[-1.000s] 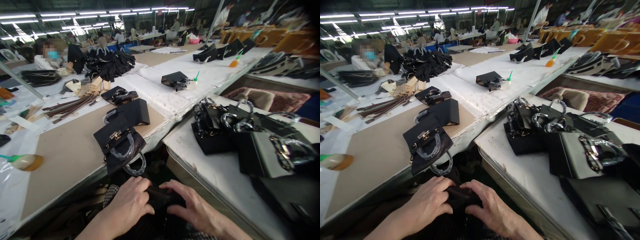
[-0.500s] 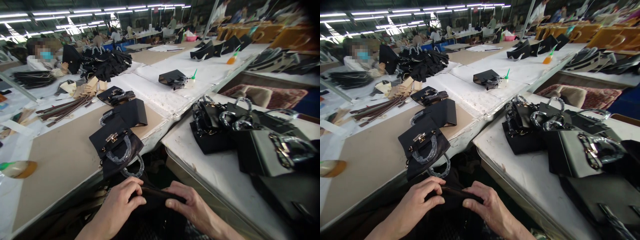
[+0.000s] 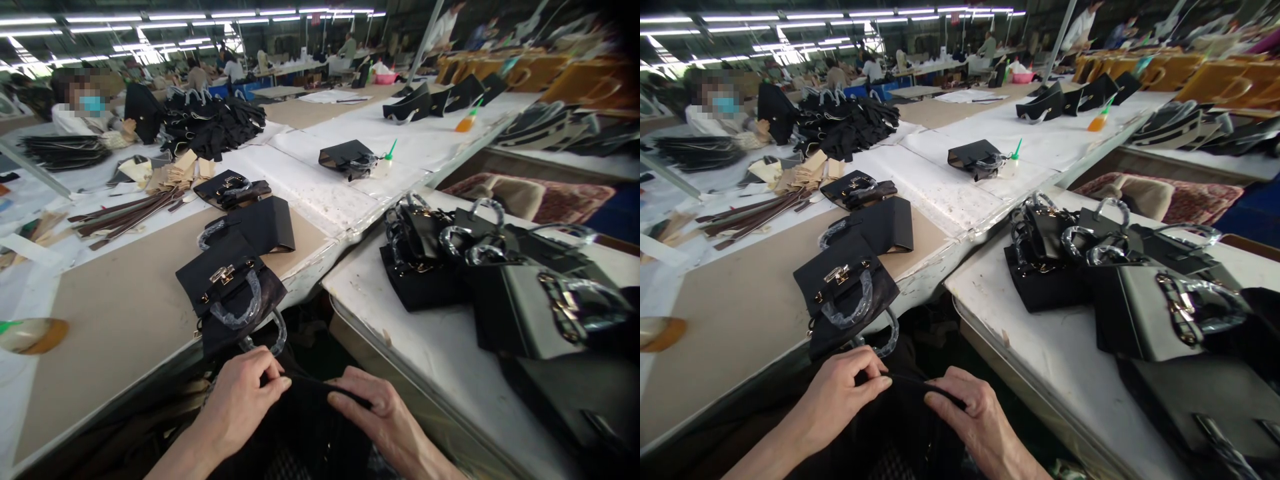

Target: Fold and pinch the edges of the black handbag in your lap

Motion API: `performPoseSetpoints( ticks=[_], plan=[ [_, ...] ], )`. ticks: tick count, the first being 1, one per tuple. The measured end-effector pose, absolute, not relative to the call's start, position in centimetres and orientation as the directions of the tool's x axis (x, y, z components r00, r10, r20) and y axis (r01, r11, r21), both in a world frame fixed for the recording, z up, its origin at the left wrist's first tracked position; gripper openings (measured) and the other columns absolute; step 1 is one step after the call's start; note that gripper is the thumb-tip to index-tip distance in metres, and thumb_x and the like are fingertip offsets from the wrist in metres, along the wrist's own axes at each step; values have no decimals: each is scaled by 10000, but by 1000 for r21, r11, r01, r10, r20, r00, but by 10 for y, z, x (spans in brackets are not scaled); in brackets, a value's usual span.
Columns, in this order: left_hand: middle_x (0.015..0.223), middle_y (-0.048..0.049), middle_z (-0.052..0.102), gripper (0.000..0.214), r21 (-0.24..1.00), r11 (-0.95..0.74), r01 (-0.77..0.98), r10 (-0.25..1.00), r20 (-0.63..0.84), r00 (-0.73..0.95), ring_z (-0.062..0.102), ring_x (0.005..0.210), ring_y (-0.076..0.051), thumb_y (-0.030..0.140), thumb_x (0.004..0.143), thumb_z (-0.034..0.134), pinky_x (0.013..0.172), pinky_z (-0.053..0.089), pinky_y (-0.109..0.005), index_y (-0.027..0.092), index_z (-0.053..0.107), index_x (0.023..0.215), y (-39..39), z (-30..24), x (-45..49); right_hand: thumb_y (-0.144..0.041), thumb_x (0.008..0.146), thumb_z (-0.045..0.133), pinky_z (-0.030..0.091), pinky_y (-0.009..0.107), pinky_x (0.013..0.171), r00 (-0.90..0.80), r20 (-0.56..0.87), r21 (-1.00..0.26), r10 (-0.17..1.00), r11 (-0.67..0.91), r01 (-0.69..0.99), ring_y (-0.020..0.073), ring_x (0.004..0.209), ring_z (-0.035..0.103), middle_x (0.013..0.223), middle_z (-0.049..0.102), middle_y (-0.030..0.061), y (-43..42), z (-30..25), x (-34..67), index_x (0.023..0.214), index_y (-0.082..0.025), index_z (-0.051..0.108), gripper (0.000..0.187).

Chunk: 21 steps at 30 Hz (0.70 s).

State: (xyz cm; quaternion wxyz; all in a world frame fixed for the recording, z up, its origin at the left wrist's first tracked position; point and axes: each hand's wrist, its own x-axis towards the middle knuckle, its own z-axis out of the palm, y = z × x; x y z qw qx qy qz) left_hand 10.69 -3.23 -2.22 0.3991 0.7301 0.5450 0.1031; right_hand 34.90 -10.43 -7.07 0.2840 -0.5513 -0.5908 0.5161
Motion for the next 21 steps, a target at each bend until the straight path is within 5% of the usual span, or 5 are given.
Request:
performPoseSetpoints(
  ticks=[12,21],
  plan=[
    [680,31,614,315,610,-136,781,896,-260,359,565,636,-144,210,799,637,639,369,-270,213,401,591,-35,-26,115,-381,975,559,396,260,648,-239,-175,-867,955,-35,498,140,701,573,754,593,0,-92,-60,349,765,-181,711,327],
    [679,34,634,254,642,-100,760,906,-257,336,577,663,-151,187,782,677,649,377,-268,203,505,595,-38,-25,117,-310,967,609,330,248,584,-763,-269,-758,588,359,544,128,599,496,618,495,-43,-22,-43,316,810,-173,686,223]
  ],
)
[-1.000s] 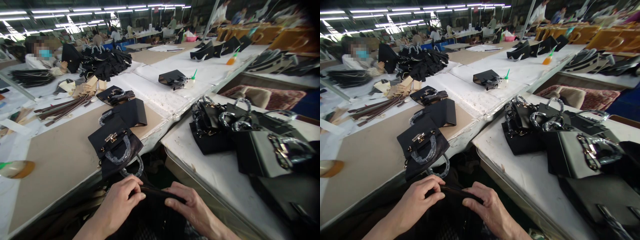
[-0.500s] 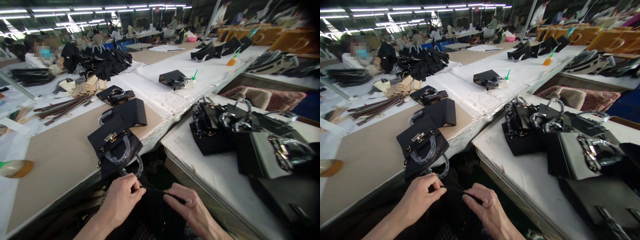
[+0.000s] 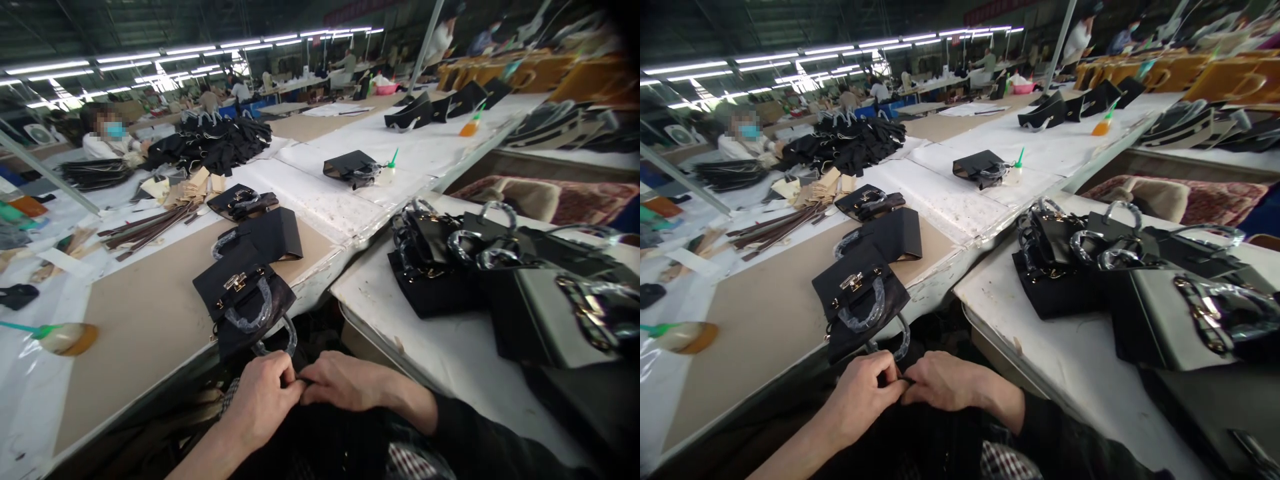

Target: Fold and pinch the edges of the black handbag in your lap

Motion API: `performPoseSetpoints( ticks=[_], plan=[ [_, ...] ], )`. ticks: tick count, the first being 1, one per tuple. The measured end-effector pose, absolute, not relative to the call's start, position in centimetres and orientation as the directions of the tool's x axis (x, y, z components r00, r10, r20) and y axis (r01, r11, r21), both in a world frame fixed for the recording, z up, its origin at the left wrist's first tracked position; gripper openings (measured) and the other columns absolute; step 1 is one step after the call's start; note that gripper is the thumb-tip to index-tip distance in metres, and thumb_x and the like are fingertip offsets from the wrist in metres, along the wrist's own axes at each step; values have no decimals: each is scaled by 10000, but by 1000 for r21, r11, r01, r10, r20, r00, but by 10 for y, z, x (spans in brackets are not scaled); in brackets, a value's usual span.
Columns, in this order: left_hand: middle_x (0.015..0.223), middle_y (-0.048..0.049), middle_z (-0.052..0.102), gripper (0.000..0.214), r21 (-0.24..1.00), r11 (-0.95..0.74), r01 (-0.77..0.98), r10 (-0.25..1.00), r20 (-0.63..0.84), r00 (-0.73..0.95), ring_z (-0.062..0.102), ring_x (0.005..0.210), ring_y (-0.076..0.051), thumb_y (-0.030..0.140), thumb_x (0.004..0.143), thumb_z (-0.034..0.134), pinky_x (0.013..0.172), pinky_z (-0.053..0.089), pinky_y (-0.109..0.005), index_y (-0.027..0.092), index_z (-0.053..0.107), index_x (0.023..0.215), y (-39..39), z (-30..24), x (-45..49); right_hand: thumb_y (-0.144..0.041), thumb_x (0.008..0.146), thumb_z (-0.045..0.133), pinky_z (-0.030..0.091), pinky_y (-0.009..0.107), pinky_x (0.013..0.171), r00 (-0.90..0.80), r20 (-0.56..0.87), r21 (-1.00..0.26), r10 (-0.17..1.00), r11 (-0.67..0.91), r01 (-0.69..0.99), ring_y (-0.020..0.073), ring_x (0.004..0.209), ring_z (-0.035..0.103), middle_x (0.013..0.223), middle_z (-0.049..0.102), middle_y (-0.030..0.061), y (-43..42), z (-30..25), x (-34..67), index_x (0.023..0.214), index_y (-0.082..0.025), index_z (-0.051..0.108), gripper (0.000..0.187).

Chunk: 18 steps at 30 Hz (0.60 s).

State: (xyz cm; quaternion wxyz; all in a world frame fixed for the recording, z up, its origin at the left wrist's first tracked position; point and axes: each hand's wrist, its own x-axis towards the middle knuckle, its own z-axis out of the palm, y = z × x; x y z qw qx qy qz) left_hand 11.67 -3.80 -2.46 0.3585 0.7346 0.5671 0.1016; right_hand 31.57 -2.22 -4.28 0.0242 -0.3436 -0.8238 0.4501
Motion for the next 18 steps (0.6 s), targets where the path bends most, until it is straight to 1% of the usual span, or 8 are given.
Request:
performPoseSetpoints(
  ticks=[2,4,7,9,11,13,15,18],
  plan=[
    [747,24,674,212,689,-64,722,903,-268,336,616,735,-162,191,803,684,703,406,-267,203,556,634,-40,-22,107,-287,956,614,342,244,583,-776,-227,-779,588,369,507,133,601,507,617,506,-40,-16,-45,310,800,-174,679,203],
    [839,13,704,192,725,-41,688,906,-263,331,643,820,-173,192,823,688,770,426,-271,204,582,663,-43,-21,94,-265,969,572,362,241,594,-767,-174,-800,617,365,475,137,610,516,636,530,-33,-15,-46,309,820,-182,681,203],
    [905,3,712,218,732,-21,681,925,-244,291,650,879,-182,193,839,689,810,434,-276,204,567,659,-50,-22,80,-268,981,538,397,242,614,-757,-176,-827,629,323,461,144,621,538,656,566,-24,-20,-45,310,836,-187,694,228],
    [889,4,704,239,722,-22,692,934,-232,271,651,865,-179,196,854,677,802,434,-276,203,547,654,-53,-23,75,-274,986,533,426,243,643,-758,-176,-850,628,292,439,150,648,570,696,604,-18,-23,-44,310,884,-193,708,218],
    [852,8,692,255,698,-32,716,940,-222,258,645,821,-172,210,869,663,773,431,-276,202,527,654,-54,-23,74,-256,991,526,447,241,682,-761,-153,-879,630,266,397,154,691,601,767,645,-16,-25,-43,309,978,-210,718,197],
    [819,10,682,262,670,-41,741,944,-216,248,637,781,-168,229,880,653,744,424,-275,202,517,658,-53,-24,75,-236,992,522,451,234,693,-761,-129,-898,635,250,361,150,706,606,798,653,-22,-26,-42,307,1047,-225,717,203],
    [796,9,678,266,646,-52,762,945,-215,247,632,757,-168,247,878,656,727,421,-274,202,511,660,-52,-25,76,-234,992,523,447,230,686,-758,-117,-905,641,246,348,147,701,597,782,639,-26,-27,-43,306,1046,-227,721,206],
    [770,7,673,281,609,-63,791,948,-211,238,629,733,-168,251,873,651,718,420,-273,204,483,652,-50,-28,77,-250,1000,519,452,233,693,-760,-110,-909,640,244,337,148,704,592,768,625,-25,-28,-43,306,998,-215,724,207]
  ],
)
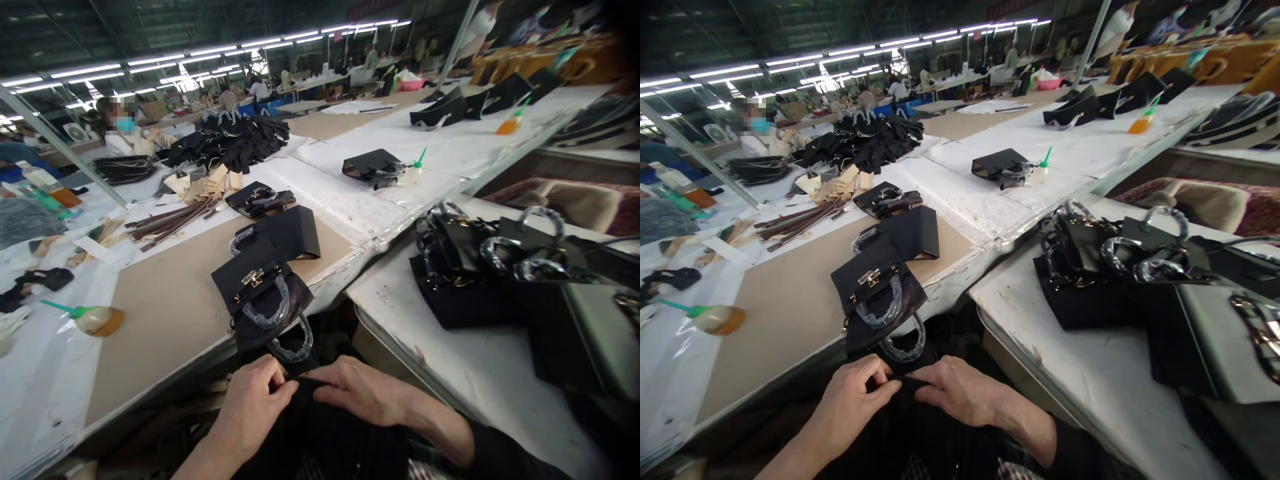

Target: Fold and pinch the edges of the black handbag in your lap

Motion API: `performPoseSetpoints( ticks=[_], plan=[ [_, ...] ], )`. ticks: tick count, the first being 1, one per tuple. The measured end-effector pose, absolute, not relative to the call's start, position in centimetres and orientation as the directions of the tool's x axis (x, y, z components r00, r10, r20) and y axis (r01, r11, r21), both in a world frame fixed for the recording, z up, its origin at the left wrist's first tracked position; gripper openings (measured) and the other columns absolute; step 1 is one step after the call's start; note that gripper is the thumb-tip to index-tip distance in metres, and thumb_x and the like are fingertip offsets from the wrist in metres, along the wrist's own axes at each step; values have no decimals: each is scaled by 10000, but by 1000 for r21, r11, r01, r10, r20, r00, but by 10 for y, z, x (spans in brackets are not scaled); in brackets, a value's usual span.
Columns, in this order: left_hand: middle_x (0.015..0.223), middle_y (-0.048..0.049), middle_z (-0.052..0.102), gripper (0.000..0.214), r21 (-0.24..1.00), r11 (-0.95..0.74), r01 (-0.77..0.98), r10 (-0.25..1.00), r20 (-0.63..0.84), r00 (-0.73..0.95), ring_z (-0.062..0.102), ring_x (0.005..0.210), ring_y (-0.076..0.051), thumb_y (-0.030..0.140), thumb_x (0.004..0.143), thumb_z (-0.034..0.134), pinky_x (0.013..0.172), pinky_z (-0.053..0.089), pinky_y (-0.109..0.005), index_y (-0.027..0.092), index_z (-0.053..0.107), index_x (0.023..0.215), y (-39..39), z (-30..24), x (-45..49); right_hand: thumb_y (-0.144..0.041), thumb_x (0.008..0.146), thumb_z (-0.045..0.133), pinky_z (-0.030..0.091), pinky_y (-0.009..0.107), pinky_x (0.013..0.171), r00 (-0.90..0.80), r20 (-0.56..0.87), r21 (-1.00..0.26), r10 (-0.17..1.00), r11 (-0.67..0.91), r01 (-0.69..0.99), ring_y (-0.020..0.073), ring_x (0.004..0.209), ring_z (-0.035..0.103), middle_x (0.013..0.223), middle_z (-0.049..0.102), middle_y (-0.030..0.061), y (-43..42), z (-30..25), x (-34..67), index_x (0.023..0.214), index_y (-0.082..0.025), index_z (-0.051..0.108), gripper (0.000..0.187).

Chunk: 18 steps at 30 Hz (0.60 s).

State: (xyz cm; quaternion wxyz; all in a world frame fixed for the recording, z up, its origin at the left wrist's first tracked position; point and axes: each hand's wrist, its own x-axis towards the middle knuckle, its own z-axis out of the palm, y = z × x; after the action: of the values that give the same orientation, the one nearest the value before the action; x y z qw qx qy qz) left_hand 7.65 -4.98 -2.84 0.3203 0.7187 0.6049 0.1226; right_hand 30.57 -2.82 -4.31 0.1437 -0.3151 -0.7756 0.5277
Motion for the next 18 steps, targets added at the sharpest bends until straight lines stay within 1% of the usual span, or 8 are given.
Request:
performPoseSetpoints(
  ticks=[4,6,7,9,10,11,13,18],
  plan=[
    [692,24,624,332,544,-63,837,952,-218,214,597,669,-161,266,852,657,658,403,-268,221,405,640,-48,-31,78,-277,1005,525,459,235,694,-761,-114,-917,638,227,328,149,703,587,759,609,-25,-29,-42,306,976,-213,721,208],
    [656,42,588,315,521,-60,851,955,-219,201,575,632,-155,268,847,665,623,397,-265,229,411,665,-47,-31,79,-299,1006,527,455,237,679,-758,-119,-918,641,221,331,148,688,572,736,585,-26,-29,-42,306,944,-211,716,217],
    [671,45,598,259,531,-69,845,953,-215,214,587,645,-156,255,853,663,629,410,-263,228,454,702,-47,-30,78,-303,1005,527,449,238,671,-759,-124,-917,639,218,334,145,677,563,723,571,-27,-28,-42,306,920,-208,711,224],
    [807,33,677,68,590,-123,798,937,-197,290,652,762,-163,208,882,646,716,462,-257,227,583,865,-47,-29,77,-299,998,529,432,238,651,-765,-134,-918,630,212,335,137,654,540,697,543,-32,-27,-42,306,875,-198,697,231],
    [901,23,708,77,620,-161,768,921,-185,342,676,842,-166,186,903,631,779,480,-255,236,626,961,-46,-28,76,-298,993,531,421,237,634,-769,-140,-921,624,202,332,133,642,525,687,529,-34,-26,-42,307,858,-195,689,232],
    [978,15,723,135,641,-196,742,903,-176,391,686,910,-170,173,923,618,832,489,-254,249,653,1029,-46,-28,75,-303,988,532,408,235,614,-772,-146,-927,619,188,326,130,629,506,675,512,-36,-24,-43,307,842,-193,684,238],
    [1036,1,733,168,645,-248,723,877,-168,450,693,962,-180,170,952,608,878,500,-256,259,695,1065,-45,-29,72,-338,982,530,382,234,582,-769,-164,-938,618,144,315,130,619,467,657,479,-35,-22,-44,309,814,-195,676,265],
    [981,-14,743,145,614,-291,734,865,-159,476,707,922,-189,186,955,652,840,527,-251,245,738,1056,-41,-33,70,-411,961,534,360,243,579,-755,-226,-952,615,23,304,137,634,425,666,467,-27,-18,-48,313,785,-202,668,305]
  ],
)
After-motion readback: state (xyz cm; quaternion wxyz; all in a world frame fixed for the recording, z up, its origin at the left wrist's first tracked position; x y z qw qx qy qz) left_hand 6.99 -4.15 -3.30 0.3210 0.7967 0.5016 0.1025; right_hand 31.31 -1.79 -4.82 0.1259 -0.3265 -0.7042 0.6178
